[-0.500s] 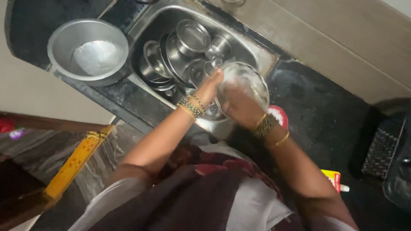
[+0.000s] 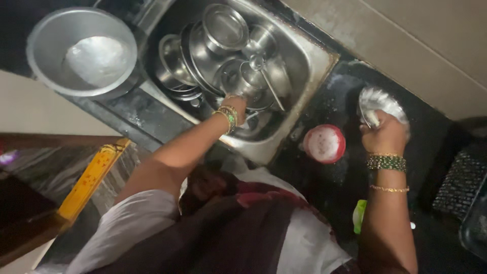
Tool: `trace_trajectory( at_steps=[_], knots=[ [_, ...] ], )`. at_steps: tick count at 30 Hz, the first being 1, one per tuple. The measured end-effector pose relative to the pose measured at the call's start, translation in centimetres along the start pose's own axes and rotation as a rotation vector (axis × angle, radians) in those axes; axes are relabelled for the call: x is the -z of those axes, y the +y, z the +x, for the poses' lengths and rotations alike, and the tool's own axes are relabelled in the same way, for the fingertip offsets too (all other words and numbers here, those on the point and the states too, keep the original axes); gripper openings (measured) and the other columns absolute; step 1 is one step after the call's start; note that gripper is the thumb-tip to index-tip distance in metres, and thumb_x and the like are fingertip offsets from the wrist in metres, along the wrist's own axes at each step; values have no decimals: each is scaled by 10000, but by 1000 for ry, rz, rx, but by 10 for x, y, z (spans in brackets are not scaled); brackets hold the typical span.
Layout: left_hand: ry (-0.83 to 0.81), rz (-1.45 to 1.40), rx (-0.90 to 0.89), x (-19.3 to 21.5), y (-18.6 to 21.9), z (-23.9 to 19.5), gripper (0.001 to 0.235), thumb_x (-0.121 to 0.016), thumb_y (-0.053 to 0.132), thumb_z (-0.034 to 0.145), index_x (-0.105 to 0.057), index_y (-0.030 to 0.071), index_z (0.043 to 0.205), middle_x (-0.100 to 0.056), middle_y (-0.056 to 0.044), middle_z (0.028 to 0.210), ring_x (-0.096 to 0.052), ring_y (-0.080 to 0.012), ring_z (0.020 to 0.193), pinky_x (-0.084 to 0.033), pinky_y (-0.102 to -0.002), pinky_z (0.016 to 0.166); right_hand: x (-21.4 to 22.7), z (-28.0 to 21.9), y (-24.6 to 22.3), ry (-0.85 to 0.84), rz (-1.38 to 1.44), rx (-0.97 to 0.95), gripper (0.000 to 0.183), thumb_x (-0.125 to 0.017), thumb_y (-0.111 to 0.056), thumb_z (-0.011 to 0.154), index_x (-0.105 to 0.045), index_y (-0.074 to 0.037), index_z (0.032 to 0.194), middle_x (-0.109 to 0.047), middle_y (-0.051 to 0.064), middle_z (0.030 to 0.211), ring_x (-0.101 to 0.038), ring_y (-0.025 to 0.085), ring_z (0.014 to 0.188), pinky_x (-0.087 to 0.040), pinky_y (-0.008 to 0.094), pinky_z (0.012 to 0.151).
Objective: The person washes various stainless steel kitchen items, including plates, bowls, and cups, using a soapy sponge and running water. They scrub the items thoroughly, rinse them under the tap, and place them in a drying rack or on the counter.
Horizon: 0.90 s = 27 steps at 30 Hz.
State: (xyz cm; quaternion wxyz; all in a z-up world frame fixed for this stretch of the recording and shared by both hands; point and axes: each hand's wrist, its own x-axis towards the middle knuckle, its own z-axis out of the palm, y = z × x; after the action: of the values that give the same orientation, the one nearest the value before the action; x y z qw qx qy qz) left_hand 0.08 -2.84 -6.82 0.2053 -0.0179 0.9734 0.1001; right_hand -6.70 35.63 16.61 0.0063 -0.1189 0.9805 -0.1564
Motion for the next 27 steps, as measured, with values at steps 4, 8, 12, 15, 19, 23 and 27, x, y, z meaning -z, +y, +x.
trace_trajectory(
  at_steps=[4,8,12,15,19,23,27],
  knots=[
    [144,176,35,-57,-15,45,297,-582,203,860,-761,145,1091,-711,-118,1186,-670,-263,1155,-443,-490,1102,-35,14,30,-9,-97,-32,442,-881,-137,751,-757,-86,1172,-728,233,998,-698,416,939,-543,477,816],
    [151,84,47,-36,-13,46,248,-563,161,965,-801,139,1030,-765,-135,1071,-737,-304,1030,-562,-439,914,-44,17,28,-52,100,-110,431,-904,-183,721,-730,-70,1098,-730,181,963,-713,350,900,-537,437,817],
    [212,55,-54,69,7,4,184,-617,148,881,-783,124,955,-760,-129,973,-742,-314,938,-575,-460,813,-59,17,18,133,389,15,202,-704,-114,957,-725,-34,1141,-738,148,1008,-705,250,926,-556,378,842],
    [219,-51,-113,156,14,-53,151,-649,161,850,-768,131,938,-746,-148,934,-719,-344,923,-554,-476,801,-65,25,-3,165,680,-9,225,-639,-175,1022,-675,10,1145,-715,98,980,-680,182,881,-552,336,784],
    [470,-470,-151,207,19,-112,185,-655,215,972,-755,60,988,-739,-190,918,-683,-388,912,-509,-487,782,-51,28,-56,27,823,-268,314,-599,-284,1061,-665,21,1098,-683,76,907,-648,192,794,-518,366,662],
    [690,-1254,-182,192,23,-113,359,-552,316,1028,-716,1,1077,-750,-84,888,-674,-191,826,-532,-376,783,-47,13,-124,271,755,276,280,-600,-219,1120,-589,3,1290,-671,158,1191,-657,209,1059,-563,378,899],
    [868,-1430,-113,163,43,-101,551,-403,431,1110,-679,-34,1005,-702,-37,853,-589,-146,797,-497,-352,758,-56,-33,-191,413,206,933,532,-554,-213,985,-472,113,1398,-471,327,1438,-522,525,1295,-395,573,1117]
  ],
)
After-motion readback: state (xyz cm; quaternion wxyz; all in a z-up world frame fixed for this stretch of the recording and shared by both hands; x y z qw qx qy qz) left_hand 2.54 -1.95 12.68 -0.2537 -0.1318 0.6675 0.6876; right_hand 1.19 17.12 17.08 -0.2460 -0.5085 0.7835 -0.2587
